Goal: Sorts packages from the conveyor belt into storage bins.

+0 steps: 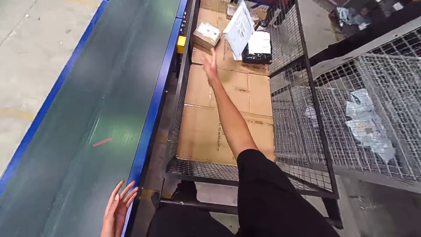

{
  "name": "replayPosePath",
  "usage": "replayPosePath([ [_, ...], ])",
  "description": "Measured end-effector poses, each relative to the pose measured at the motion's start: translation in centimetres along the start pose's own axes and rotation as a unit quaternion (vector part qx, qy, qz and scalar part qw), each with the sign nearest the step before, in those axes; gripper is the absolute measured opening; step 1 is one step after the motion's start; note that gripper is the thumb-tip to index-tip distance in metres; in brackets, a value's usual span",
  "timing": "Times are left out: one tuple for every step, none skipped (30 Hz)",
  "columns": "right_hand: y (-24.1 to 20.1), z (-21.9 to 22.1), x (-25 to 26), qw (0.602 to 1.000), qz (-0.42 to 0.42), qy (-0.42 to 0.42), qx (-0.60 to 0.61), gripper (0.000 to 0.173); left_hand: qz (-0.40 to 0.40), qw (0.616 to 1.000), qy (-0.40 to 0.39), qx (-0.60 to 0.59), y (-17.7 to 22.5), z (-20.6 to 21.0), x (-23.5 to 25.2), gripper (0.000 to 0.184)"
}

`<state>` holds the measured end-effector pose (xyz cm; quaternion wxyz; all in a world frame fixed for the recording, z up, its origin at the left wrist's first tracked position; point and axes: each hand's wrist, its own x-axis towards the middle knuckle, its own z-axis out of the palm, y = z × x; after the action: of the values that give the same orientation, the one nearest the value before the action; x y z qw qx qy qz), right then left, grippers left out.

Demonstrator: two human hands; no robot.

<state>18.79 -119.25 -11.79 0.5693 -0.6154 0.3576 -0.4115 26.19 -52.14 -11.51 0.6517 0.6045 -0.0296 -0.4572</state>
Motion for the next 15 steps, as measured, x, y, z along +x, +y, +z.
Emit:
replayPosePath([
  [0.9, 1.6, -2.2, 0.998, 0.006, -0.044, -0.043, 0.083, -0.007, 1.000, 0.022, -0.006, -1.1, -0.6, -1.0, 0.067],
  [1.8, 2.8, -5.0, 0.993, 0.026, -0.083, -0.078, 0.081, -0.016, 0.999, 0.044, -0.016, -2.2, -1.1, -1.9, 0.060],
  [2.8, 4.0, -8.0, 0.987, 0.053, -0.114, -0.105, 0.076, -0.027, 0.997, 0.064, -0.020, -3.1, -1.6, -2.8, 0.055],
  [4.6, 5.2, -10.5, 0.981, 0.069, -0.136, -0.124, 0.070, -0.036, 0.996, 0.084, -0.021, -3.9, -2.0, -3.6, 0.051],
  [6.2, 6.3, -13.1, 0.977, 0.073, -0.149, -0.133, 0.064, -0.043, 0.993, 0.104, -0.018, -4.6, -2.4, -4.4, 0.048],
  [7.5, 7.3, -16.0, 0.976, 0.073, -0.155, -0.136, 0.058, -0.050, 0.990, 0.129, -0.008, -5.1, -2.7, -5.1, 0.046],
  [8.4, 8.0, -19.2, 0.976, 0.072, -0.157, -0.135, 0.054, -0.058, 0.986, 0.156, 0.006, -5.6, -3.0, -5.8, 0.044],
  [8.9, 8.6, -22.4, 0.976, 0.070, -0.152, -0.136, 0.052, -0.061, 0.981, 0.184, 0.019, -6.0, -3.1, -6.4, 0.043],
  [9.0, 9.2, -25.7, 0.977, 0.073, -0.143, -0.142, 0.049, -0.053, 0.976, 0.211, 0.028, -6.4, -3.5, -7.3, 0.042],
  [8.7, 9.8, -28.9, 0.976, 0.078, -0.133, -0.153, 0.048, -0.038, 0.970, 0.239, 0.033, -6.9, -4.0, -8.3, 0.041],
  [8.1, 10.3, -32.1, 0.974, 0.090, -0.123, -0.168, 0.048, -0.027, 0.962, 0.270, 0.035, -7.4, -4.7, -9.5, 0.040],
  [7.4, 10.8, -34.9, 0.971, 0.095, -0.115, -0.189, 0.047, -0.015, 0.953, 0.299, 0.034, -7.7, -5.5, -10.6, 0.039],
  [6.6, 11.2, -37.4, 0.966, 0.086, -0.111, -0.215, 0.046, -0.006, 0.944, 0.328, 0.032, -8.2, -6.5, -11.6, 0.037],
  [6.0, 11.6, -39.7, 0.961, 0.073, -0.113, -0.243, 0.046, 0.000, 0.933, 0.359, 0.033, -8.7, -7.6, -12.8, 0.036],
  [5.2, 12.2, -41.6, 0.954, 0.056, -0.128, -0.266, 0.045, 0.005, 0.918, 0.394, 0.036, -9.4, -8.8, -14.1, 0.035],
])
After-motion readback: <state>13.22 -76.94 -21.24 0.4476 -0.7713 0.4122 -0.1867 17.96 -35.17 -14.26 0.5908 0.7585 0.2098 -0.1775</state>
